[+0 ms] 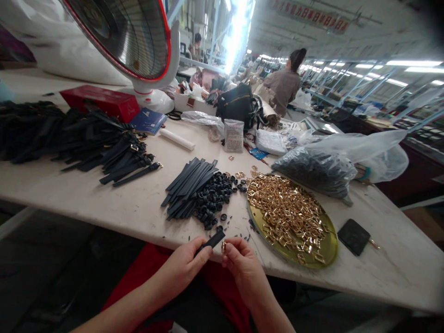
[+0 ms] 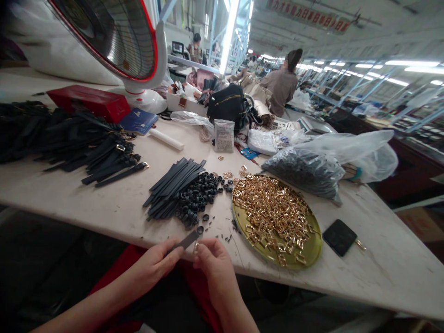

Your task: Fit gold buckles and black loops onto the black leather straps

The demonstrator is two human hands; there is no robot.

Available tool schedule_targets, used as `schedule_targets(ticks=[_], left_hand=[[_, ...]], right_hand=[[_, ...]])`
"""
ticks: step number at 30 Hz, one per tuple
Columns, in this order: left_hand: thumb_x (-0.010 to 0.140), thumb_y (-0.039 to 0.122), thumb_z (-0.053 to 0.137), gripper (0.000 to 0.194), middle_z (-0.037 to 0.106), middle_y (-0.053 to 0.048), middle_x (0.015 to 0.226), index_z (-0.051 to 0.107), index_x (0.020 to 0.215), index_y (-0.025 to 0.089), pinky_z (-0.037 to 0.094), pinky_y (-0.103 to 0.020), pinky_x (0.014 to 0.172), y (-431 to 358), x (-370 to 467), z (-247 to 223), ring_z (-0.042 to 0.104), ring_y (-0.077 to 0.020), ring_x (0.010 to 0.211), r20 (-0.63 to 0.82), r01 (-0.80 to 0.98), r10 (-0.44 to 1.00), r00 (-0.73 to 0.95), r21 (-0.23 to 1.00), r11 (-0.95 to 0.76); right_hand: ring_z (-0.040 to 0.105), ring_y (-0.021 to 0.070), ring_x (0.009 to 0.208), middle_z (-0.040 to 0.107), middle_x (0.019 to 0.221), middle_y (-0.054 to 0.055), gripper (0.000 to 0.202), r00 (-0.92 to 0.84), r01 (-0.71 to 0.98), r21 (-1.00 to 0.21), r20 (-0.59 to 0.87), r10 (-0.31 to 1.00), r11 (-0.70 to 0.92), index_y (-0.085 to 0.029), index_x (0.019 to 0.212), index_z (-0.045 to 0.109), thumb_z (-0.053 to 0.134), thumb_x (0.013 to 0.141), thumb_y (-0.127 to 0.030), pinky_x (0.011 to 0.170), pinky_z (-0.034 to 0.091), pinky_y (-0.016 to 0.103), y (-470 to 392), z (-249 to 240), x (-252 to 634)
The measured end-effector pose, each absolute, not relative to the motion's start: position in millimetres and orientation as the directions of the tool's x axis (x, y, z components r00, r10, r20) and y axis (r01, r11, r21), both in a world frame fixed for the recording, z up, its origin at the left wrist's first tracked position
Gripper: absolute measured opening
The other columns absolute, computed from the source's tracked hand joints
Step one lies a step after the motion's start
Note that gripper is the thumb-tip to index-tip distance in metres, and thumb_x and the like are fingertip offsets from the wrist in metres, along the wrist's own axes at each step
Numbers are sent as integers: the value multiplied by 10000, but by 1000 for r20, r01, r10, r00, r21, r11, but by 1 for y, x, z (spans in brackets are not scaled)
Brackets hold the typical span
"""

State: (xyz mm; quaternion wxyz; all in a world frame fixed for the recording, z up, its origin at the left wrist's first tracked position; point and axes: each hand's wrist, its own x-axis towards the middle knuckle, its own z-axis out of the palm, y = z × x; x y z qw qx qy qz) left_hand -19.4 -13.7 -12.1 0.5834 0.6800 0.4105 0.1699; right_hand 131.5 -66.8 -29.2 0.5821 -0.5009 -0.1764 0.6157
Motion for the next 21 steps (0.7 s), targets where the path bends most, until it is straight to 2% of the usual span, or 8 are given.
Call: schedule_targets(ticks=[3, 5, 8, 12, 14, 16, 19, 21], left_hand=[[856, 341, 367, 286, 618, -4, 813, 587, 898, 162, 388, -215, 694, -13, -22, -7, 532, -160, 746, -279, 391, 704, 653, 921, 2], [852, 324, 369, 273, 624, 2, 812, 594, 871, 169, 390, -214, 703, -12, -21, -4, 541, -159, 744, -296, 414, 652, 698, 910, -30], [835, 273, 376, 224, 606, 11, 780, 572, 806, 168, 391, -212, 703, -10, -18, -4, 538, -149, 741, -301, 417, 619, 725, 908, -46], [787, 254, 437, 127, 555, 21, 770, 513, 837, 165, 390, -205, 656, -9, -14, -8, 503, -135, 737, -355, 422, 637, 684, 905, 51], [811, 319, 417, 171, 508, 37, 683, 488, 788, 165, 371, -200, 580, -8, -14, -13, 464, -114, 640, -394, 430, 623, 676, 897, 100], [827, 359, 395, 220, 464, 55, 599, 471, 748, 169, 340, -195, 523, -7, -14, -17, 419, -97, 556, -418, 425, 602, 680, 894, 141], [820, 339, 407, 213, 496, 50, 577, 493, 733, 164, 333, -191, 524, -6, -13, -22, 428, -92, 543, -421, 402, 601, 679, 899, 175], [812, 323, 412, 211, 514, 46, 573, 502, 707, 164, 338, -192, 540, -5, -11, -24, 445, -94, 555, -426, 408, 628, 651, 894, 184]], right_hand=[[518, 70, 544, 586, 666, -40, 252, 145, -728, -637, -505, 851, -254, -203, 770, 608, 767, 591, -282, 541, 440, 190, -63, -29, 128], [509, 63, 527, 574, 635, -46, 239, 107, -738, -612, -521, 847, -283, -200, 777, 607, 758, 610, -282, 520, 428, 174, -64, -34, 123], [478, 62, 501, 548, 584, -53, 196, 138, -609, -734, -471, 871, -300, -188, 771, 605, 721, 662, -303, 502, 399, 172, -70, -43, 117], [530, 116, 655, 586, 688, -23, 135, 332, -196, -968, -217, 918, -158, -185, 750, 613, 681, 701, -291, 639, 423, 226, -76, -48, 116], [531, 131, 674, 590, 698, -9, 145, 319, -105, -981, -188, 929, -163, -177, 745, 614, 629, 745, -322, 646, 422, 238, -75, -47, 118], [519, 126, 628, 580, 670, -9, 198, 272, -158, -958, -277, 922, -241, -170, 750, 599, 573, 784, -364, 599, 420, 237, -72, -46, 120], [489, 108, 549, 542, 610, -26, 240, 265, -213, -928, -357, 896, -307, -171, 732, 554, 534, 803, -399, 528, 406, 222, -68, -45, 121], [479, 106, 521, 525, 581, -30, 241, 321, -80, -959, -281, 904, -270, -176, 701, 534, 510, 821, -383, 501, 394, 217, -67, -46, 121]])
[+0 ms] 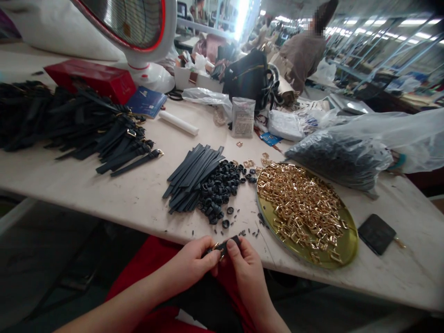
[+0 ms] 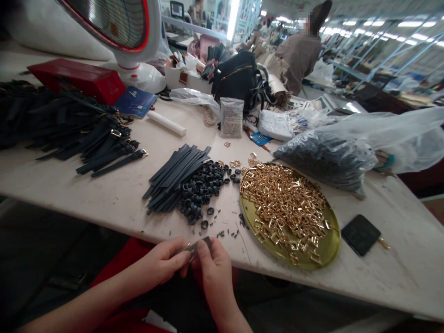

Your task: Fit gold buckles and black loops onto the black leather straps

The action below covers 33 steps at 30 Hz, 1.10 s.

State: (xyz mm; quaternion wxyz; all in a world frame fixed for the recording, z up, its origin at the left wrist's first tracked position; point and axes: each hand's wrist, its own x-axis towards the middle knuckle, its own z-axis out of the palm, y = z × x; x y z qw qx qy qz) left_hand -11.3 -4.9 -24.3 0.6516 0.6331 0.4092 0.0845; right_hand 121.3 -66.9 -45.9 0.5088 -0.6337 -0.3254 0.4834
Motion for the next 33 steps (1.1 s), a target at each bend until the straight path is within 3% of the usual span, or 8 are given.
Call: schedule_targets(ticks=[4, 7, 12, 17, 21, 24, 29, 33], left_hand=[[801, 314, 416, 218, 496, 50, 563, 472, 644, 173, 355, -201, 557, -6, -6, -27, 469, -102, 565, -424, 417, 666, 614, 890, 182], [790, 303, 434, 201, 516, 41, 610, 471, 641, 172, 357, -203, 562, -8, -7, -25, 482, -107, 592, -404, 430, 697, 593, 890, 151], [766, 377, 500, 252, 509, 62, 533, 467, 625, 171, 307, -182, 488, -8, -13, -19, 420, -82, 508, -442, 396, 610, 658, 892, 218], [701, 416, 580, 264, 497, 87, 494, 471, 746, 180, 283, -176, 414, -2, -15, -26, 397, -77, 418, -518, 425, 659, 545, 849, 315], [787, 352, 485, 287, 524, 84, 568, 496, 1035, 210, 325, -185, 445, 0, -17, -27, 442, -88, 439, -412, 437, 722, 555, 884, 168], [832, 357, 416, 220, 504, 67, 554, 555, 824, 187, 319, -189, 467, -1, -21, -27, 434, -84, 454, -358, 447, 762, 539, 889, 101], [838, 439, 400, 310, 463, 67, 497, 499, 709, 175, 300, -189, 460, -6, -22, -26, 396, -84, 442, -326, 383, 833, 446, 911, 152], [840, 445, 397, 326, 399, 74, 487, 502, 706, 167, 296, -188, 471, -16, -16, -17, 370, -83, 454, -272, 318, 839, 471, 940, 126]], right_hand=[[538, 137, 615, 595, 662, 7, 94, 262, 475, -877, 212, 942, 65, -188, 765, 574, 515, 829, -223, 584, 411, 244, -72, -51, 126], [560, 146, 685, 629, 749, 21, 91, 122, 611, -752, 399, 909, 249, -207, 868, 578, 520, 820, -155, 646, 425, 255, -77, -54, 129], [511, 111, 551, 545, 625, -31, 77, 255, 423, -906, 86, 963, -31, -207, 761, 521, 541, 818, -254, 513, 405, 201, -81, -48, 129], [526, 135, 604, 564, 655, -1, 289, 68, 309, -950, -25, 997, -44, -195, 751, 560, 367, 888, -359, 560, 413, 230, -68, -42, 137], [519, 167, 637, 552, 663, 22, 299, 170, 598, -796, 20, 985, -88, -189, 736, 567, 362, 882, -351, 592, 390, 268, -36, -45, 147], [519, 190, 689, 557, 733, 42, 87, 163, 796, -598, 61, 985, -95, -187, 722, 578, 533, 776, -240, 645, 379, 298, -15, -47, 148], [481, 134, 594, 529, 662, -4, 121, 203, 271, -945, -128, 971, -182, -178, 698, 563, 577, 741, -290, 606, 392, 267, -21, -37, 142], [457, 91, 519, 514, 560, -40, 249, 163, -322, -913, -316, 935, -253, -163, 669, 540, 641, 704, -388, 553, 391, 232, -46, -25, 133]])
